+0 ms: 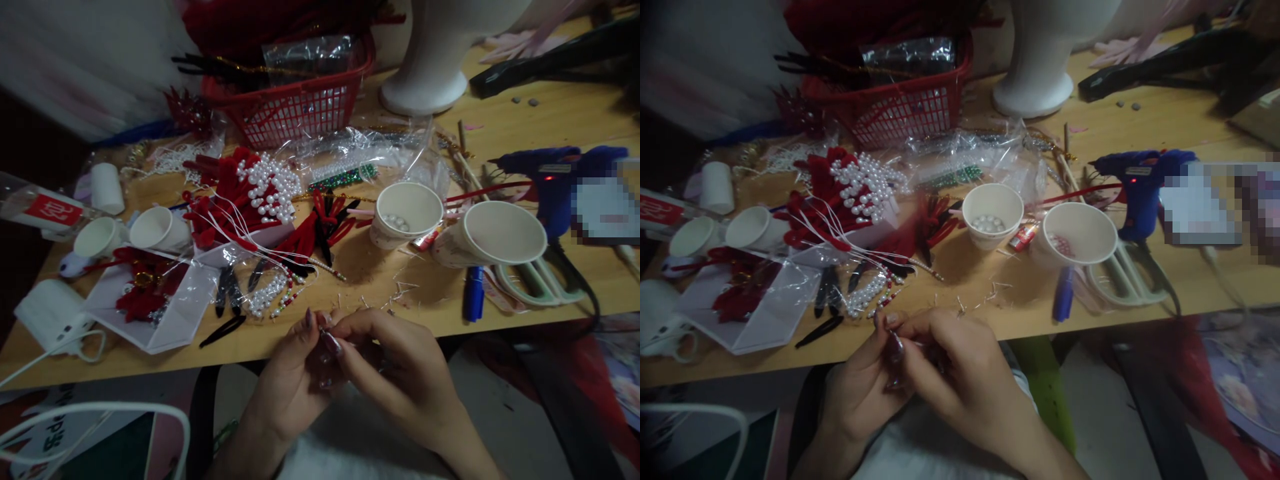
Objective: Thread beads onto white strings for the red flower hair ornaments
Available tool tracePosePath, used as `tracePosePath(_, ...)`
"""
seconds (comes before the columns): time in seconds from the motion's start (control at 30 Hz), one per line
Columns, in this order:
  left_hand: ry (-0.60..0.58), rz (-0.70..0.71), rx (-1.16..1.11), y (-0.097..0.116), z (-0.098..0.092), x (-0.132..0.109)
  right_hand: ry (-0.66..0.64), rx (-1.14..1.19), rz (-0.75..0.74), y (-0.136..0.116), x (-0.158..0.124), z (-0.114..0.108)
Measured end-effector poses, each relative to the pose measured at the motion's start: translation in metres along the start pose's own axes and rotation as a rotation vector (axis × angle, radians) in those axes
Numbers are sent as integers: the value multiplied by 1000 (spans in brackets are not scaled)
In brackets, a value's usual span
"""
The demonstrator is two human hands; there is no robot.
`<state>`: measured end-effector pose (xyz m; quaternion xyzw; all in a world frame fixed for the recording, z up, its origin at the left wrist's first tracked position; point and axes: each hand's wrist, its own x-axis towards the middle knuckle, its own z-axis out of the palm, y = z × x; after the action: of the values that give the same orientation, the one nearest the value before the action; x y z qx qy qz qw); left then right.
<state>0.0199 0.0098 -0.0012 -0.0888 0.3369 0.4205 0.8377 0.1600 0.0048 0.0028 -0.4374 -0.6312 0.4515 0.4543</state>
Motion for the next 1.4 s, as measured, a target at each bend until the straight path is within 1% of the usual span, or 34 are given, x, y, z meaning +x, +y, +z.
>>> tracePosePath(0.17, -47, 22, 110, 2, 0, 0, -10, 107, 57, 2, -2, 0)
tracePosePath(0.3, -36, 132, 217, 1, 2, -2, -10, 142, 67, 3, -2, 1)
tracePosePath(0.43, 4, 262, 325, 0, 4, -3, 8, 128, 51, 3, -1, 1)
tracePosePath(0.5, 12, 298, 362, 0, 4, -4, 14, 143, 45, 4, -1, 2)
tracePosePath(0.7, 28, 311, 311, -3, 3, -3, 57, 210, 88, 7, -4, 8)
tracePosePath(0.77, 56, 329, 288, -5, 2, -3, 59, 194, 84, 8, -5, 9)
tracePosePath(0.9, 102, 402, 279, -7, 0, -3, 44, 58, -14, 7, -5, 8)
tracePosePath(1.07, 69, 465, 361, -8, -1, -1, 58, 4, -22, 7, -8, 8)
tracePosePath(1.13, 70, 539, 419, -9, -1, 0, 52, -7, -27, 8, -10, 7)
tracePosePath(1.27, 120, 757, 580, -10, -4, -1, 46, -8, -39, 7, -10, 5)
tracePosePath(1.33, 125, 853, 700, -9, -8, -2, 36, 1, -32, 5, -9, 5)
tracePosePath(1.4, 95, 991, 863, -7, -13, -4, 20, 12, -14, 4, -8, 5)
